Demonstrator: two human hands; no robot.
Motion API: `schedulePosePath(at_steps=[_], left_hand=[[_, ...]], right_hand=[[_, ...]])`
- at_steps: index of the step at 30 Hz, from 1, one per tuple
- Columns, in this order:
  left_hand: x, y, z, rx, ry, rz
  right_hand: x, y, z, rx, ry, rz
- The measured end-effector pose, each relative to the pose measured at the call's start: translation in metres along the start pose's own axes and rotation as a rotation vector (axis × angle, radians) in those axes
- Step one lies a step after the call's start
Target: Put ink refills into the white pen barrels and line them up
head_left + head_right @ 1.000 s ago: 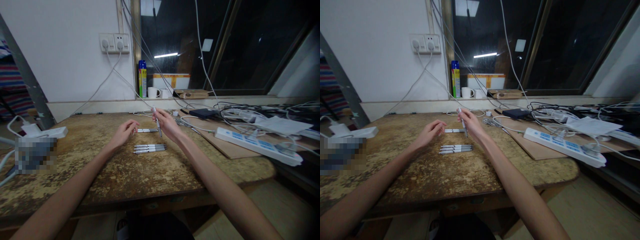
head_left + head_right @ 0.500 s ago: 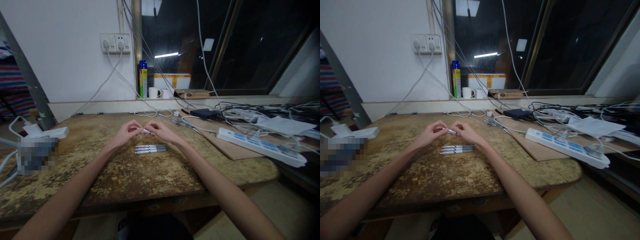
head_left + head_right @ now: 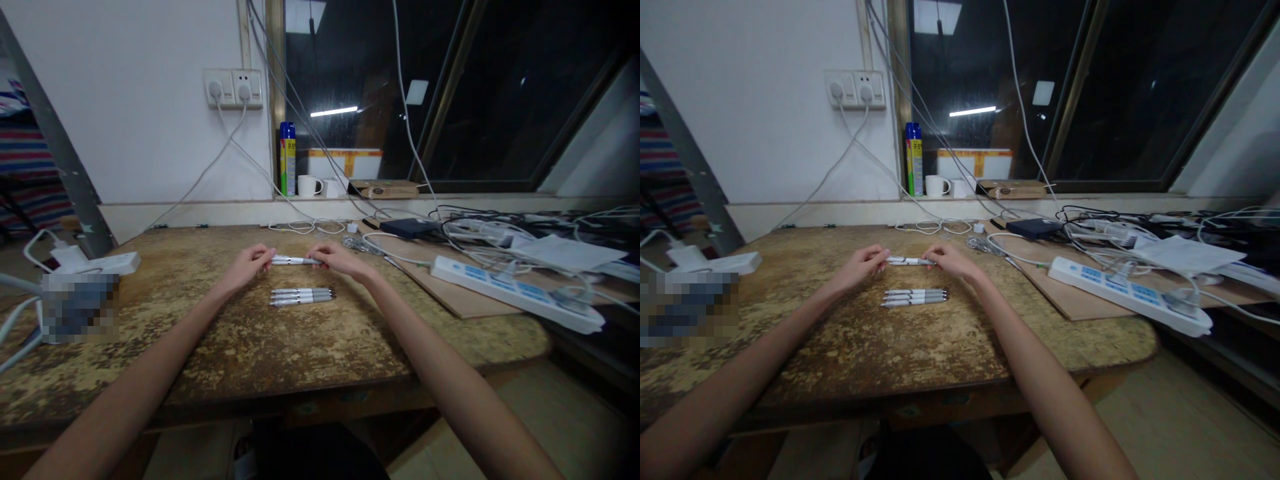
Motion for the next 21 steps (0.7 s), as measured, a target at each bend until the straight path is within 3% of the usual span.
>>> schedulePosePath(at_steps=[7, 16, 21], left_hand=[[-0.005, 0.000, -0.002, 0.028, -0.013, -0.056], [-0.026, 0.015, 0.006, 0.035, -0.093, -0.472], [-0.029, 0.019, 0.007, 0.022, -0.148, -0.515]], right_hand=[[0.003, 0.012, -0.008, -0.022, 0.025, -0.076], [-0.018, 0.016, 0.012, -0.035, 0.127, -0.380], [-0.025, 0.018, 0.015, -0.017, 0.155, -0.458]])
Point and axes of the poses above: each hand's wrist, its own y-axis away from the middle knuckle, its own x-axis out of the back of the hand, z = x × y, the point moved 8 cm from there along -y, towards the middle knuckle, and after that the axes turned 2 degrees about y, right-handed, at the moved point
